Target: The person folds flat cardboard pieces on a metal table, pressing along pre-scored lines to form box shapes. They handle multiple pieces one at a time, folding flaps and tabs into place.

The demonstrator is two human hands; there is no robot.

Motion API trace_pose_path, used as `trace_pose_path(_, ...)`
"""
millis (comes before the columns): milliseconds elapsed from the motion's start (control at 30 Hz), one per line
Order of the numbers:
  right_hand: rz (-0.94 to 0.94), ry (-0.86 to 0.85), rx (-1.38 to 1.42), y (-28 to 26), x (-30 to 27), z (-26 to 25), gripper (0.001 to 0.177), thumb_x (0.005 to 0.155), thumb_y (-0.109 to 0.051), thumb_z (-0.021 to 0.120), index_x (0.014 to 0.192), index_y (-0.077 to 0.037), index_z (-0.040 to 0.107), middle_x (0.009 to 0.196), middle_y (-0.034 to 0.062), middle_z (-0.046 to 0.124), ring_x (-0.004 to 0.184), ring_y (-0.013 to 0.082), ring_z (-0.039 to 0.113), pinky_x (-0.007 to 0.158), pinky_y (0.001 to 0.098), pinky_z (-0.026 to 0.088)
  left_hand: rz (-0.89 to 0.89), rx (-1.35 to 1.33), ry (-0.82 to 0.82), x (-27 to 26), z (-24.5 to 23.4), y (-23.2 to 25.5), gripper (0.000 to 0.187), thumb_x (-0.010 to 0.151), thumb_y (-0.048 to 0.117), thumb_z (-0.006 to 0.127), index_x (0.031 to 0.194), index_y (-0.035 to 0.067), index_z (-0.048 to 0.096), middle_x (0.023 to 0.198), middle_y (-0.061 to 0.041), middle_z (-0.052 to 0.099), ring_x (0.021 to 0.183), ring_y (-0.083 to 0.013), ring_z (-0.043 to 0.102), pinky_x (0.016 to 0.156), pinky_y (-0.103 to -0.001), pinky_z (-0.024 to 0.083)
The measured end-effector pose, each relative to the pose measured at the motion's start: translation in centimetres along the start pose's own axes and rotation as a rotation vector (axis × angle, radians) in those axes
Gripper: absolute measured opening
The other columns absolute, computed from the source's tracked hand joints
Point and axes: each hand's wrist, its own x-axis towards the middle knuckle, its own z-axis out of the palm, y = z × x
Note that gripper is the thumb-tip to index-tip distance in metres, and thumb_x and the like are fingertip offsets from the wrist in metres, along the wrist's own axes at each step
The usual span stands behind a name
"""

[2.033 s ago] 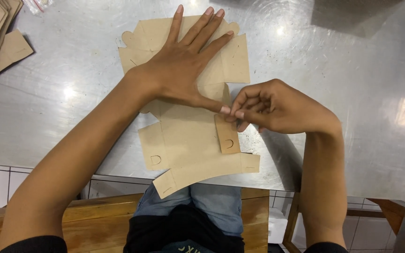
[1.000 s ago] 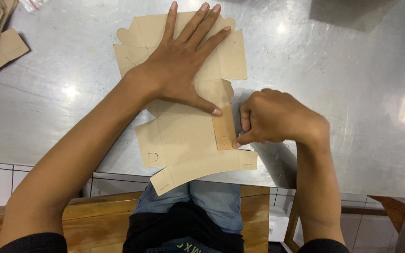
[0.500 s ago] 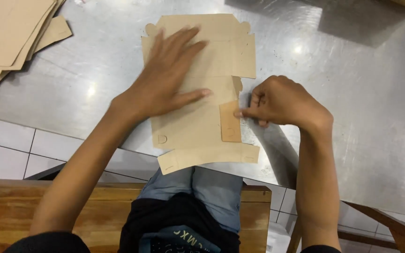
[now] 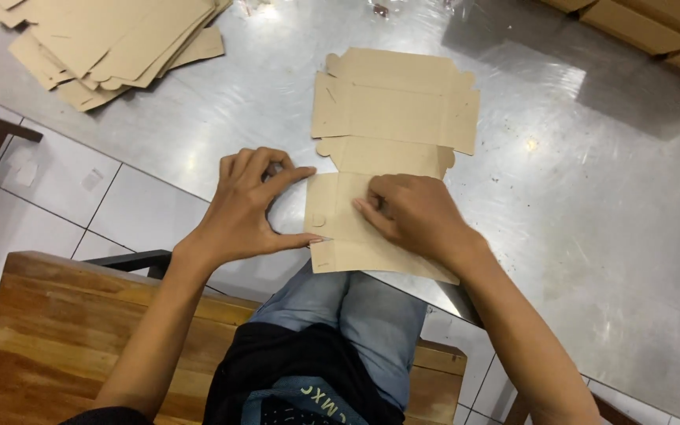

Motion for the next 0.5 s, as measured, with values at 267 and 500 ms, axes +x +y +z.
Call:
trace_pose_path(267, 0.055, 0.185, 0.115, -0.7, 0.7, 1.1, 0.032, 0.100, -0.029, 0.068, 0.073, -0.015, 0.061, 0.050, 0.0049, 0.058, 0.051, 0.0233, 0.064, 0.050, 0.0289, 0.049, -0.066, -0.140, 0.002, 1.0, -0.9, 0.4, 0.082, 0.062, 0.053, 0.098, 0.128, 0.011, 0.073, 0.113, -0.010, 0.072, 0.104, -0.0268, 0.064, 0.092, -0.042, 0.045)
trace_pose_path(500, 0.057, 0.230, 0.197, -0.7, 0.7, 0.9, 0.016, 0.100, -0.025, 0.069, 0.090, -0.012, 0.066, 0.053, 0.0052, 0.060, 0.049, 0.0231, 0.063, 0.050, 0.0312, 0.048, -0.054, -0.419, 0.160, 0.7, 0.7, 1.6, 0.086, 0.069, 0.037, 0.098, 0.141, 0.011, 0.060, 0.121, -0.010, 0.077, 0.100, -0.0261, 0.076, 0.089, -0.042, 0.057)
